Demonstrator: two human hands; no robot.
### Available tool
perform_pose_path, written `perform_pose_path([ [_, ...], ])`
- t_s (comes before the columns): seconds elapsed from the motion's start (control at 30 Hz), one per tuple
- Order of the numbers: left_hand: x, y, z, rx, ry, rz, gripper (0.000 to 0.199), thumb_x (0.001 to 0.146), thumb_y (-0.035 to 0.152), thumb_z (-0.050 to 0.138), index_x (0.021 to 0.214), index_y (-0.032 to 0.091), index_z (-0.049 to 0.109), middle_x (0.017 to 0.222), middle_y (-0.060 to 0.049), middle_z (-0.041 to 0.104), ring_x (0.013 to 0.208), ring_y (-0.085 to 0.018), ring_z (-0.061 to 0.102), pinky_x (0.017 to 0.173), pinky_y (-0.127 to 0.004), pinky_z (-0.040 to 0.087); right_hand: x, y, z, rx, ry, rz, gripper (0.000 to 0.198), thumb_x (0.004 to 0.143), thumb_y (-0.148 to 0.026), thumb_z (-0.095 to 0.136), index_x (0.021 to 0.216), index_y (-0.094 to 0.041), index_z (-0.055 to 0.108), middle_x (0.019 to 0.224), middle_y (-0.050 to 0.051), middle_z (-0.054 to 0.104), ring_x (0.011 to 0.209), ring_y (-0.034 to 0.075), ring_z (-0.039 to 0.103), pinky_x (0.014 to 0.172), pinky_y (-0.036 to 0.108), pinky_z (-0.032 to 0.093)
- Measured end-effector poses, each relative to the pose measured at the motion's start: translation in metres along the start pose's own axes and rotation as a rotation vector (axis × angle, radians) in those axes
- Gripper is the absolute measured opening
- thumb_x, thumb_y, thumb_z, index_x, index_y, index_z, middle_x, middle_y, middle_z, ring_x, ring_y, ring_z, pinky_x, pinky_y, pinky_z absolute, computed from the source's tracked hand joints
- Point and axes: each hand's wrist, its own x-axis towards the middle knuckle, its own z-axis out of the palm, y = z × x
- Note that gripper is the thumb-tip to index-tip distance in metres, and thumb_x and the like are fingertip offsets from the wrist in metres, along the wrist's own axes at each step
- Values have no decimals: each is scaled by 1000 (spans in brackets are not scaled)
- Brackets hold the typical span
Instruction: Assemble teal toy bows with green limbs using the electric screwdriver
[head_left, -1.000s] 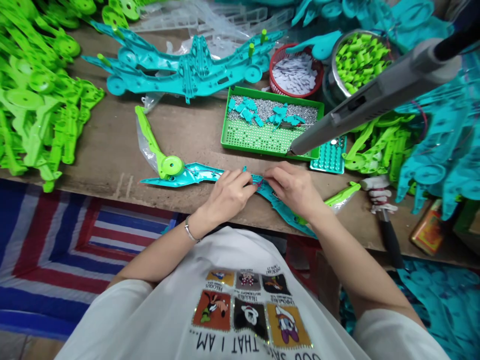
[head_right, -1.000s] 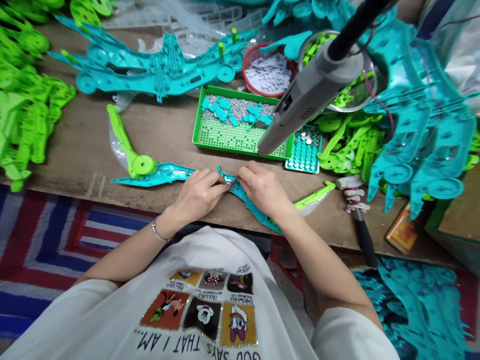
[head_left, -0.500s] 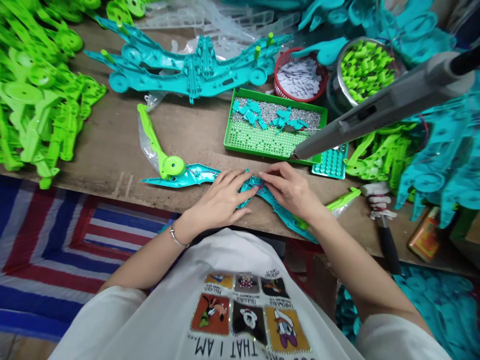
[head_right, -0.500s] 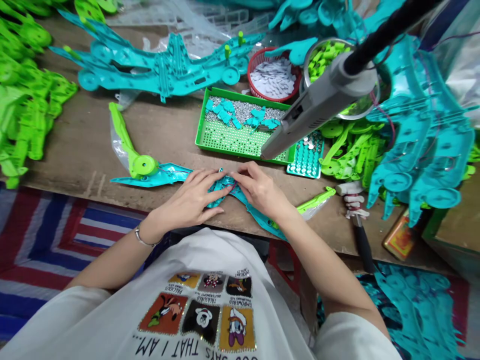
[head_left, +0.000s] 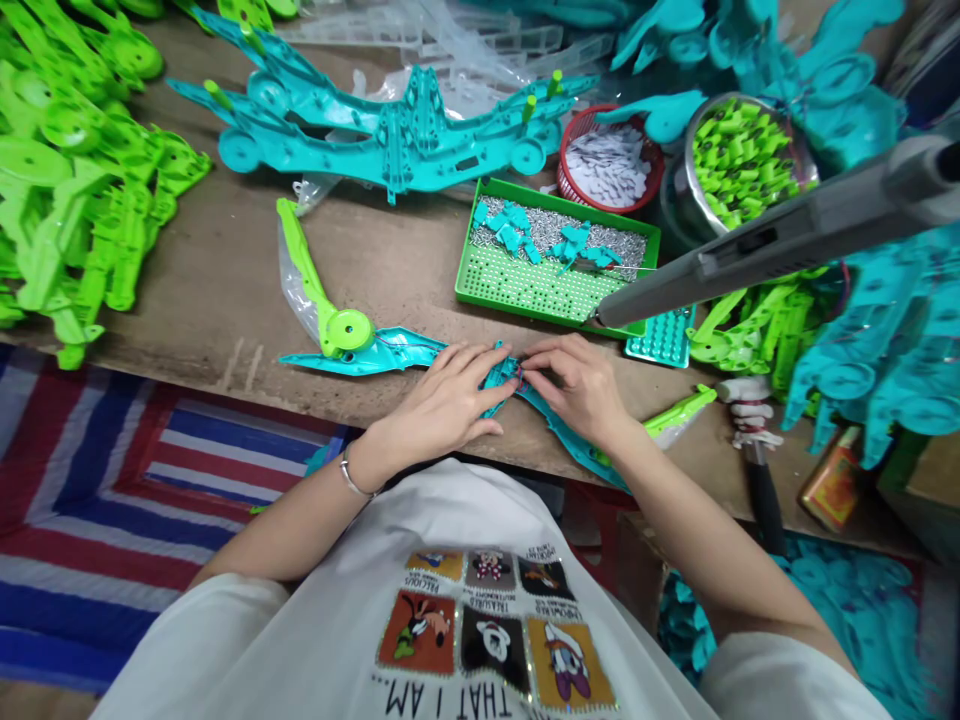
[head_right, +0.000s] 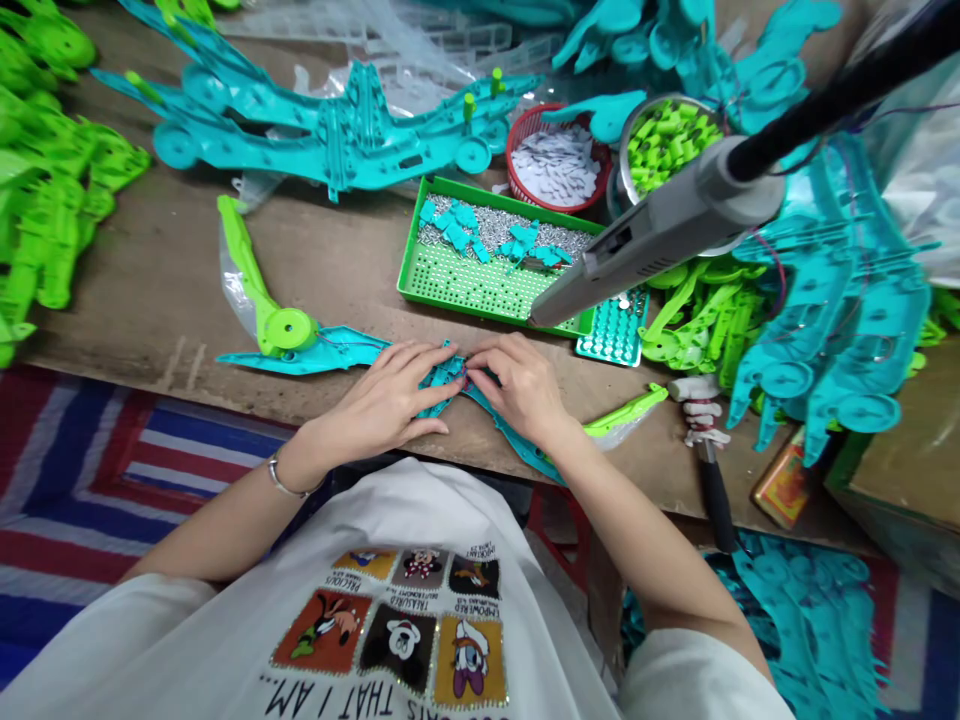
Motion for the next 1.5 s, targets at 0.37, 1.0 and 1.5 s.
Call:
perform_pose_path([
  [0.37, -4, 5, -1, 9, 1, -5, 59, 81, 41, 79, 133, 19, 62, 153, -21, 46, 136, -39, 48, 108, -57, 42, 2, -11, -1, 157, -65, 187, 10, 90, -20, 65, 81, -22, 68, 87, 4, 72, 85, 20, 66, 84, 39, 51],
  [1.0, -7, 2, 9, -42, 27, -8, 58, 82, 40, 78, 134, 19, 63, 156, -19, 43, 137, -37, 44, 111, -58, 38, -5, -15, 11, 159, 54, 325, 7, 88, -22, 69, 82, -20, 73, 91, 6, 72, 92, 21, 65, 89, 40, 50],
  [1.5, -8, 2, 11, -41, 32, -11, 55, 84, 41, 75, 133, 20, 64, 156, -18, 44, 138, -36, 43, 113, -56, 37, -4, -23, 12, 31, -21, 323, 11, 89, -16, 62, 83, -20, 71, 88, 7, 73, 84, 21, 68, 79, 34, 53],
])
